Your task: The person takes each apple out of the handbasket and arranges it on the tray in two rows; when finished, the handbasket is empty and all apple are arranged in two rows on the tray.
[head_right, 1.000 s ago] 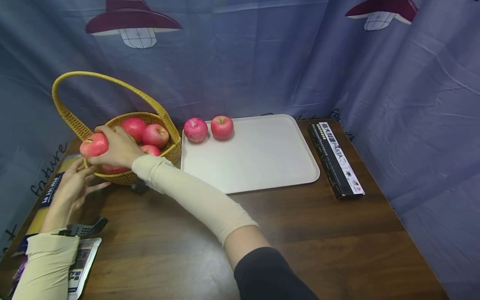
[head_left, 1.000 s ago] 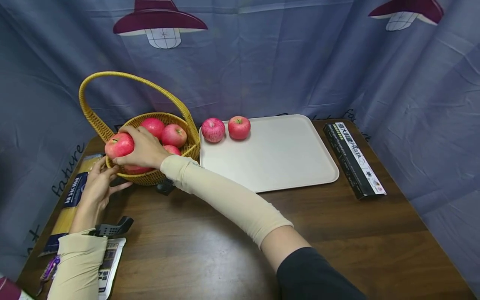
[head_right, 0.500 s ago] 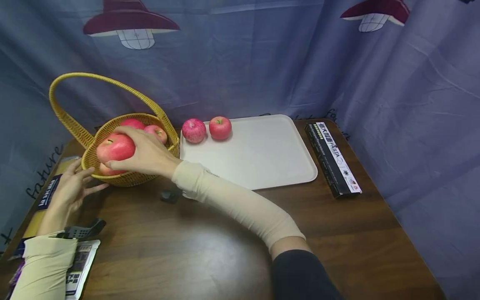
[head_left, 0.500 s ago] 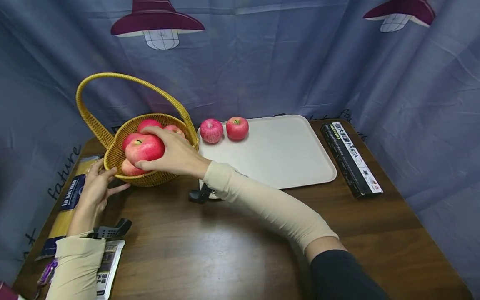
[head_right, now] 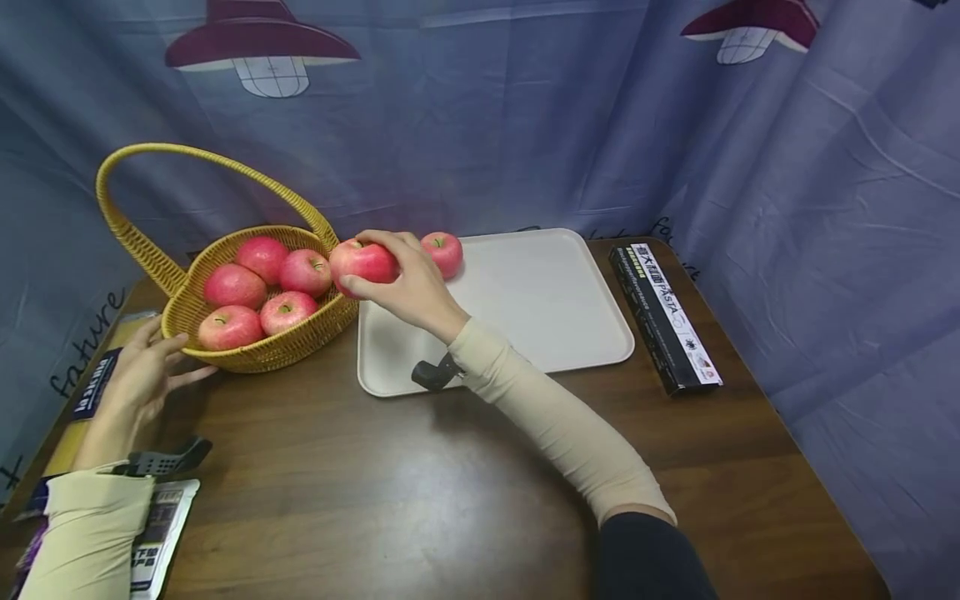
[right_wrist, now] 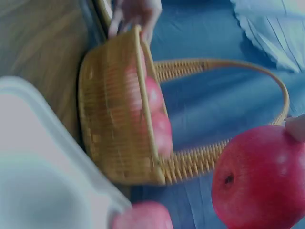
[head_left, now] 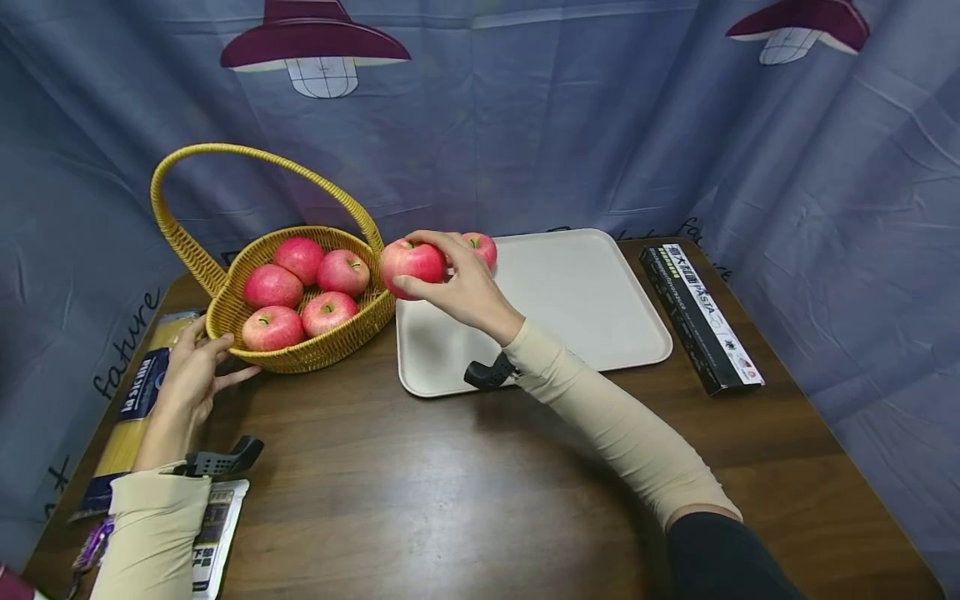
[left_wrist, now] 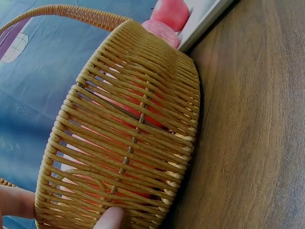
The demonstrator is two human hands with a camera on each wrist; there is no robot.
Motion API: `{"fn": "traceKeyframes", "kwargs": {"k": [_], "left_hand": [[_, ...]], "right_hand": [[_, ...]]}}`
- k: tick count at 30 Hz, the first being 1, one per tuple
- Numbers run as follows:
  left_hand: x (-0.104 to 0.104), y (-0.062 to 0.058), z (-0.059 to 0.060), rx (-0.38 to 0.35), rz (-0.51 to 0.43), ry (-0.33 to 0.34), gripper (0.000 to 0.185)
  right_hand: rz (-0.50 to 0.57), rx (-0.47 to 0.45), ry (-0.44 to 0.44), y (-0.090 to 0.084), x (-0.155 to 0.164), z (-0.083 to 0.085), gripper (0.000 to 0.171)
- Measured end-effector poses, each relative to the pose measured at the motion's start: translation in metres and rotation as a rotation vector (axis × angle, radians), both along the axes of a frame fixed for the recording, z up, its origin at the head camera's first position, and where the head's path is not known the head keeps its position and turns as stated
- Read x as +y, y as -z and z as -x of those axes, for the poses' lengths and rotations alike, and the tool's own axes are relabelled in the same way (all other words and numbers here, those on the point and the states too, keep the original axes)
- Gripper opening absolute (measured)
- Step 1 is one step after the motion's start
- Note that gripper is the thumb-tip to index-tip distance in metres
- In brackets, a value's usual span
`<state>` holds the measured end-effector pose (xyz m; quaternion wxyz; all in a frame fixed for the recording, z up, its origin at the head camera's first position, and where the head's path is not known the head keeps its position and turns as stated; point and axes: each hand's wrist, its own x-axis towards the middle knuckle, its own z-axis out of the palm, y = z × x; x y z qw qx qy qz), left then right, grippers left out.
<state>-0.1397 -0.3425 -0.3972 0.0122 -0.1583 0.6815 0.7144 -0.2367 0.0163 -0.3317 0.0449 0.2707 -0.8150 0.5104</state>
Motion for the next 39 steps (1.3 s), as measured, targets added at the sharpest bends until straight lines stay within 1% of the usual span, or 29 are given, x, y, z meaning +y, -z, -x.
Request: {"fn": "traceKeyframes", "kwargs": {"k": [4, 7, 10, 12, 14, 16, 18, 21, 23, 26, 30, 36, 39], "left_hand": [[0.000, 0.001, 0.001, 0.007, -0.010, -0.003, 0.068], [-0.002, 0.001, 0.001, 0.008, -0.017, 0.005, 0.068], [-0.003, 0.000, 0.001, 0.011, -0.034, 0.014, 0.068], [-0.004, 0.000, 0.000, 0.014, -0.058, 0.011, 0.069], [-0.005, 0.000, 0.000, 0.014, -0.074, 0.009, 0.069], [-0.006, 0.001, -0.001, 0.019, -0.089, 0.008, 0.070], [-0.007, 0.001, -0.001, 0.020, -0.096, 0.007, 0.071], [-0.007, 0.002, -0.001, 0.028, -0.101, 0.011, 0.071], [-0.006, 0.001, 0.000, 0.028, -0.097, 0.014, 0.071], [-0.005, 0.000, 0.001, 0.027, -0.088, 0.012, 0.070], [-0.006, -0.001, 0.001, 0.025, -0.076, 0.011, 0.070], [-0.007, 0.001, -0.001, 0.034, -0.104, 0.016, 0.071], [-0.005, 0.000, -0.001, 0.032, -0.088, 0.018, 0.070]], "right_hand": [[0.015, -0.028, 0.057, 0.000, 0.028, 0.010, 0.051], [0.016, -0.025, 0.116, -0.001, 0.051, 0.020, 0.053], [0.009, -0.034, 0.194, 0.000, 0.073, 0.033, 0.055], [0.005, -0.061, 0.251, 0.003, 0.085, 0.041, 0.056], [0.012, -0.090, 0.310, 0.010, 0.094, 0.050, 0.057], [0.024, -0.101, 0.360, 0.021, 0.102, 0.061, 0.057], [0.008, -0.099, 0.400, 0.034, 0.109, 0.072, 0.057], [-0.048, -0.097, 0.449, 0.050, 0.119, 0.087, 0.057], [-0.099, -0.110, 0.476, 0.057, 0.125, 0.094, 0.059], [-0.147, -0.118, 0.483, 0.065, 0.127, 0.104, 0.060], [-0.180, -0.120, 0.462, 0.070, 0.124, 0.113, 0.062], [-0.225, -0.156, 0.452, 0.077, 0.119, 0.115, 0.064], [-0.226, -0.151, 0.461, 0.079, 0.120, 0.116, 0.064]]}}
